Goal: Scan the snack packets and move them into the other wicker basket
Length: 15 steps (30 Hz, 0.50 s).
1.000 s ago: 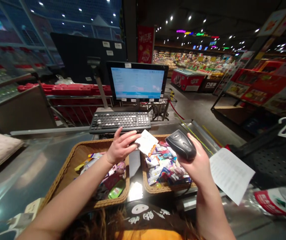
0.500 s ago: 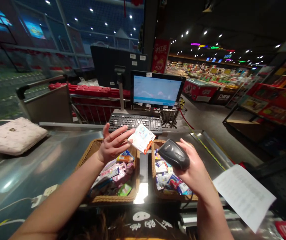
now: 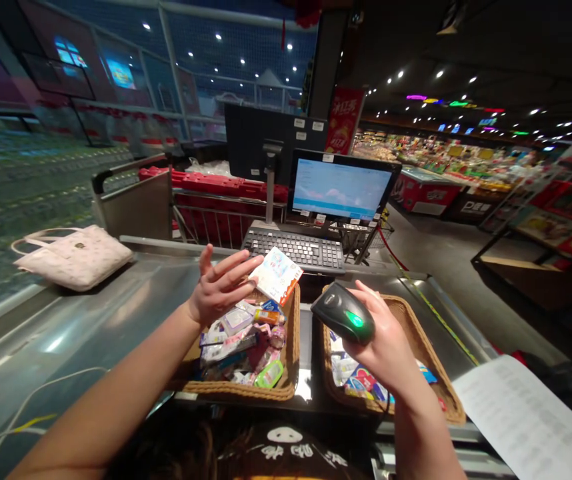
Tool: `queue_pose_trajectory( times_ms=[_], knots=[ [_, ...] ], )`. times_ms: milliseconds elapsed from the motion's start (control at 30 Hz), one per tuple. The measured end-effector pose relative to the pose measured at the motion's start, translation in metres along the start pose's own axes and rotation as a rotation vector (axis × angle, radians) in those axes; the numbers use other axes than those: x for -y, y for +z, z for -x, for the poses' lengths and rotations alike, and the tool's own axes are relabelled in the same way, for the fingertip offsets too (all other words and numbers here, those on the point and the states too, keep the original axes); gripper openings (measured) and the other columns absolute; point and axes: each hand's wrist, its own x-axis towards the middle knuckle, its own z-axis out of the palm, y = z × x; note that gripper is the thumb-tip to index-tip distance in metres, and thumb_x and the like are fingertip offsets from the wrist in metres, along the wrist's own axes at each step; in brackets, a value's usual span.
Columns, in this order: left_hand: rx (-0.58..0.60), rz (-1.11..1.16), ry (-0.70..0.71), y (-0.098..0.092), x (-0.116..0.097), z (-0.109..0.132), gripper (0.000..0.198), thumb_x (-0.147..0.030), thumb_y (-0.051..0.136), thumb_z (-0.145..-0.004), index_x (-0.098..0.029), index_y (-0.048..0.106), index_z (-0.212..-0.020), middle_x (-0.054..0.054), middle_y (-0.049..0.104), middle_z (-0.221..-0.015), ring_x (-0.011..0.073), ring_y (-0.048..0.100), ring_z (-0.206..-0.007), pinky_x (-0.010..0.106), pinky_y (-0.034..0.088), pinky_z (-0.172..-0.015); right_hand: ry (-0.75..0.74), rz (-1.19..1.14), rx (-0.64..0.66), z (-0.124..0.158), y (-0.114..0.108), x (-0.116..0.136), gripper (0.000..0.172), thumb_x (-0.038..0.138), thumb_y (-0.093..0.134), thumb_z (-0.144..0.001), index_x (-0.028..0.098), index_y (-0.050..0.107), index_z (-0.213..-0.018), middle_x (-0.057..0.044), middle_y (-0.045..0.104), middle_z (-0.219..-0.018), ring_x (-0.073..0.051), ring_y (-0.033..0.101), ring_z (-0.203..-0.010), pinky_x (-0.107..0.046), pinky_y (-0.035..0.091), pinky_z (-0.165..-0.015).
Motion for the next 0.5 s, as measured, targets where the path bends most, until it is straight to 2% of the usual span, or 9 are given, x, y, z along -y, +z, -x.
queue_pose_trajectory(
  times_ms=[200, 400, 500],
  knots=[
    [-0.012, 0.028, -0.006, -0.006, 0.006, 0.009, 0.011, -0.02, 0.068, -0.088, -0.029, 0.061, -0.087, -0.004, 0.069, -0.127, 0.0163, 0.053, -0.132, 0.052, 0.009, -0.126, 0.015, -0.009, -0.001, -0.004, 0.005, 0.009, 0.055, 0.011, 0.058, -0.069, 0.025, 0.056, -0.123, -0.01, 0.061, -0.128, -0.035, 0.043, -0.139, -0.063, 0.037, -0.112],
    [0.026, 0.033, -0.004, -0.009, 0.008, 0.019, 0.008, -0.024, 0.067, -0.088, -0.03, 0.063, -0.089, -0.002, 0.069, -0.127, 0.0168, 0.053, -0.133, 0.051, 0.007, -0.126, 0.037, -0.002, 0.008, -0.005, 0.012, 0.014, 0.045, 0.011, 0.06, -0.068, 0.022, 0.062, -0.112, -0.012, 0.06, -0.129, -0.037, 0.041, -0.139, -0.065, 0.035, -0.113],
    [0.065, 0.016, -0.003, -0.008, 0.007, 0.026, 0.006, -0.025, 0.065, -0.09, -0.029, 0.063, -0.086, -0.003, 0.069, -0.127, 0.0162, 0.054, -0.132, 0.05, 0.006, -0.126, 0.05, 0.019, 0.012, -0.005, 0.017, 0.015, 0.046, 0.011, 0.061, -0.067, 0.021, 0.062, -0.112, -0.014, 0.058, -0.131, -0.038, 0.039, -0.141, -0.067, 0.031, -0.113]
  ],
)
